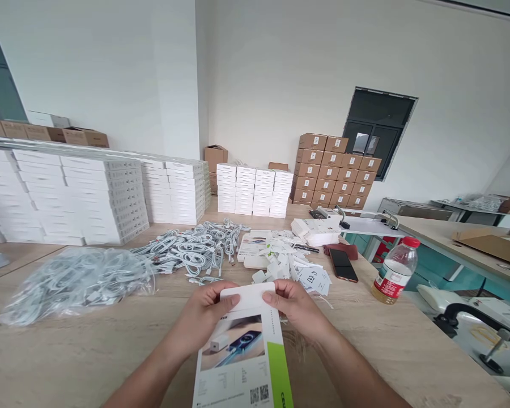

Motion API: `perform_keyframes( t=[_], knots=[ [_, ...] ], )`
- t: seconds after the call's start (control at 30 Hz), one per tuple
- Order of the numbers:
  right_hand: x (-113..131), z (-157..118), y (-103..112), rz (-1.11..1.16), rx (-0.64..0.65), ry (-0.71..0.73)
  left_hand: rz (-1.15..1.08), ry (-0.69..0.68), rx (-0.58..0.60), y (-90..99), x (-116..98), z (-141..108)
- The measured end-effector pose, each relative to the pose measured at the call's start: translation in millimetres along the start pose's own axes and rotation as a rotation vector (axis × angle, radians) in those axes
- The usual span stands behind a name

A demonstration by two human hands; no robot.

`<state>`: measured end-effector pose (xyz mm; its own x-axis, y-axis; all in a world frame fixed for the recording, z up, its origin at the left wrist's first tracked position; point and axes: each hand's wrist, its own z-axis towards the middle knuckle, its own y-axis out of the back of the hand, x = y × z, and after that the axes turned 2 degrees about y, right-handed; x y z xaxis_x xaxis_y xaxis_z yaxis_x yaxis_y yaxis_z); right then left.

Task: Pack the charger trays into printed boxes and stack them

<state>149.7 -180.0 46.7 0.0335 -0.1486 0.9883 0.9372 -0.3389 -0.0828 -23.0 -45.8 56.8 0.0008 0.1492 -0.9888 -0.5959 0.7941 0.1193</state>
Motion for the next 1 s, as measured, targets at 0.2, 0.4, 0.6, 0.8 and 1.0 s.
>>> perform_keyframes(
  t=[0.2,0.4,0.6,0.8,1.0],
  knots=[
    [-7,1,-2,-0.034,-0.03,-0.01,0.041,-0.009,-0.001,0.0,1,0],
    [-7,0,-4,0.009,-0.019,0.033,-0.184,0.094,0.025,1.5,-3,1],
    [-5,2,-10,0.293,-0.115,0.167,-0.799,0.306,0.182,2.9,-8,-10],
    [-13,3,-14,0.122,-0.219,0.107,-0.92,0.151,0.637,-3.3,12,-7],
    [-9,-4,-14,-0.676,-0.462,0.502,-1.063,0.225,0.819,-7.8,12,-9]
  ],
)
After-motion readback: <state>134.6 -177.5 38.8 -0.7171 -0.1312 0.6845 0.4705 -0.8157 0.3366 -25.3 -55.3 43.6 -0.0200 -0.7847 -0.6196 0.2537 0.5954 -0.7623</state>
